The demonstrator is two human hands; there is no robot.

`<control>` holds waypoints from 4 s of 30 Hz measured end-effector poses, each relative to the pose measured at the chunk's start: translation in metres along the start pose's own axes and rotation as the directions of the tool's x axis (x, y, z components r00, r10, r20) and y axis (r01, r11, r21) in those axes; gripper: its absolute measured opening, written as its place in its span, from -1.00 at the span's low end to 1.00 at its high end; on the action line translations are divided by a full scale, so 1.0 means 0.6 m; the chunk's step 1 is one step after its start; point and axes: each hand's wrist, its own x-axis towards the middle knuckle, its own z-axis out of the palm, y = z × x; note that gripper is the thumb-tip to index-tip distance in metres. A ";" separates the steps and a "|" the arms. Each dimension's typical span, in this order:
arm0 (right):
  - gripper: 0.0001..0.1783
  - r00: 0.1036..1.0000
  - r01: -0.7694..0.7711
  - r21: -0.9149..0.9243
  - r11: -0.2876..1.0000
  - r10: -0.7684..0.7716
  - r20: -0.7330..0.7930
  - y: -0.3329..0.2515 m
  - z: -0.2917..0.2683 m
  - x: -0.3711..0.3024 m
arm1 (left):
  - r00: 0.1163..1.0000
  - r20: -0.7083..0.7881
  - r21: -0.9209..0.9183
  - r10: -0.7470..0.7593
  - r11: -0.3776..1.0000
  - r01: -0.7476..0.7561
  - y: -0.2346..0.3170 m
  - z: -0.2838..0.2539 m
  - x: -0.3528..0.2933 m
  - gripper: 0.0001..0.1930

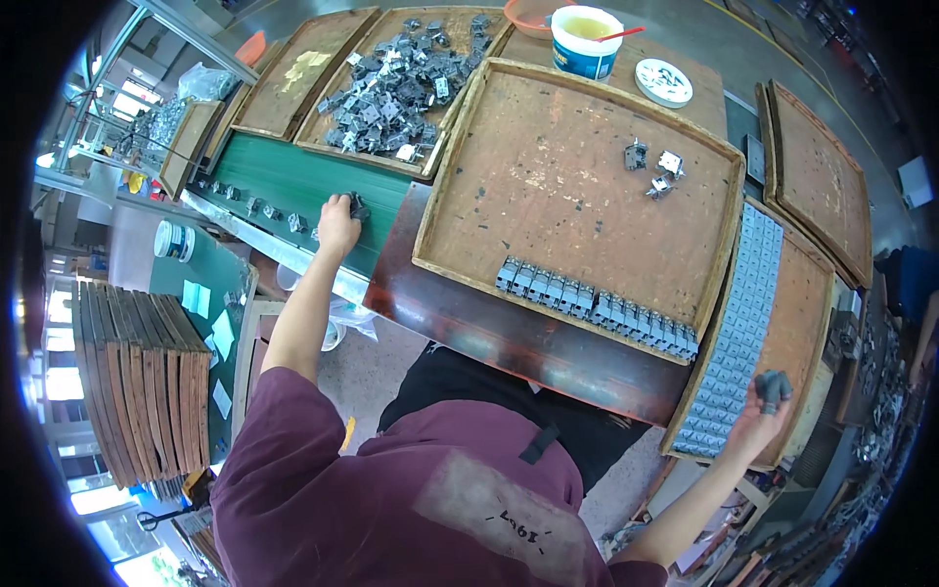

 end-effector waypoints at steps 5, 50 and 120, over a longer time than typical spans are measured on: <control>-0.72 0.994 0.047 -0.246 0.968 -0.022 0.105 0.001 0.110 -0.066 | 0.992 0.025 -0.472 -0.122 0.874 0.120 0.039 -0.018 0.001 -0.68; -0.67 0.561 0.745 -0.453 0.490 -0.091 0.823 -0.064 0.328 -0.262 | 0.597 0.336 -0.926 0.729 0.140 0.349 0.463 -0.186 -0.310 -0.48; -0.59 0.567 0.346 -0.461 0.817 0.210 0.796 -0.034 0.302 -0.246 | 0.512 -0.270 -0.874 0.815 0.015 -0.486 0.518 -0.168 -0.311 -0.35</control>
